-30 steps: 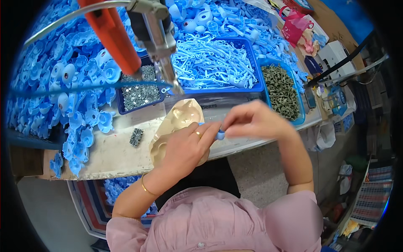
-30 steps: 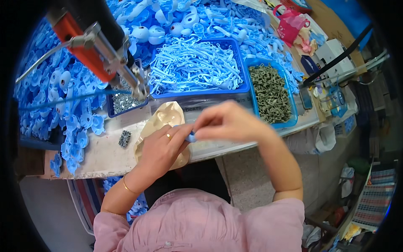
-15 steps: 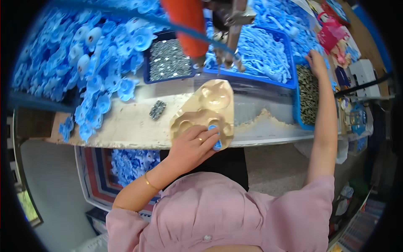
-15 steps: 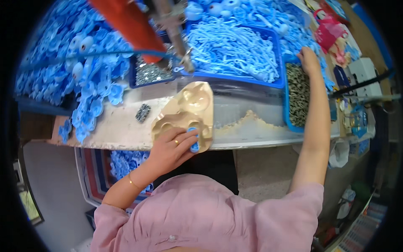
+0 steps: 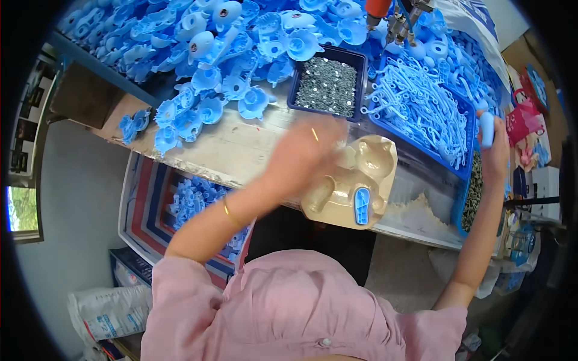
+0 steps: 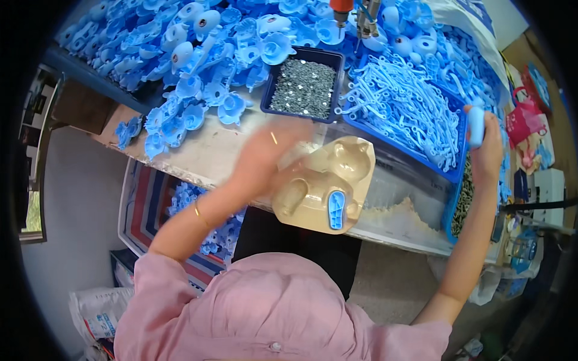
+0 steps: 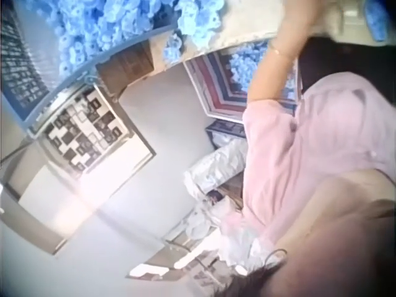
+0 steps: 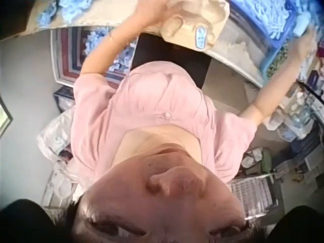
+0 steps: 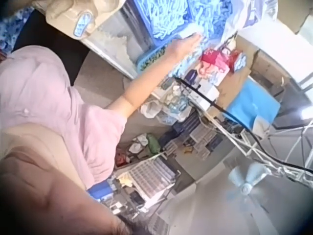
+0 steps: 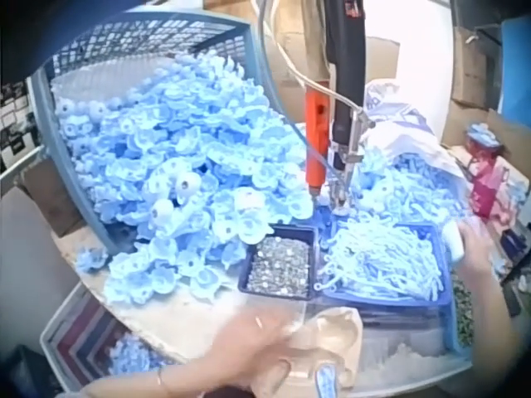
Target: Assembling blue plastic toy components at a factory workbench using a pneumatic screwdriver and manual assembly.
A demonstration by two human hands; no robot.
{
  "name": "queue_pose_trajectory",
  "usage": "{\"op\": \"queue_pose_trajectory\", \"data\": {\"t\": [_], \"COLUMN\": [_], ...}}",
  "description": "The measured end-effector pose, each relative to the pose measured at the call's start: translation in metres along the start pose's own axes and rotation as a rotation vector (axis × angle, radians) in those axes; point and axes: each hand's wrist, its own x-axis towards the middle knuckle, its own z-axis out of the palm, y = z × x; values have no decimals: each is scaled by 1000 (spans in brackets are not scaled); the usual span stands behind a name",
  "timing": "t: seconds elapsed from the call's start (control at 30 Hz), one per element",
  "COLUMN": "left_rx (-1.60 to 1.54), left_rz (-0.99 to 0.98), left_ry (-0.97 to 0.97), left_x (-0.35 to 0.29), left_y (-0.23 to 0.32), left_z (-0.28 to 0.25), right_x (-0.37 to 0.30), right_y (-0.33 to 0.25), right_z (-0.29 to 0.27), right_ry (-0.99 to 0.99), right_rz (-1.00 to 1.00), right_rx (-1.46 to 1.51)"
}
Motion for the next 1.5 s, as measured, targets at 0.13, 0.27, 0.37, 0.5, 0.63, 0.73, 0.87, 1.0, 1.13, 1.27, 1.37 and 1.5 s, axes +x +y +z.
{"op": "queue_pose_trajectory", "data": {"t": [0.13,0.27,0.37,0.5,0.63,0.73,0.87,1.0,1.13,1.27,1.37,1.5], "left_rx": [435,780,695,571,442,352,261,134,-140,-117,-242,-152], "left_rz": [-57,-66,-46,48,73,55,-46,-170,-185,-139,-216,-174], "left_ry": [246,41,111,359,290,173,124,10,-115,-97,-147,-105], "left_x": [53,64,71,61,27,-9,-38,-39,-52,-43,-45,-43], "left_y": [-110,-164,-154,-104,-41,7,49,77,97,96,92,54], "left_z": [-26,-44,-48,-63,-71,-59,-22,2,23,34,16,-20], "right_x": [-70,-118,-149,-175,-182,-185,-192,-203,-213,-204,-203,-204], "right_y": [-63,-90,-101,-103,-77,-88,-112,-101,-95,-102,-114,-116], "right_z": [99,133,162,208,238,235,206,185,159,139,128,157], "right_ry": [-1,-510,-556,-518,-439,-483,-587,-489,-317,-214,-249,-454], "right_rz": [141,282,135,-23,-351,-286,239,635,668,418,331,-233], "right_rx": [352,214,31,-117,-348,-382,-294,506,374,175,-170,-392]}}
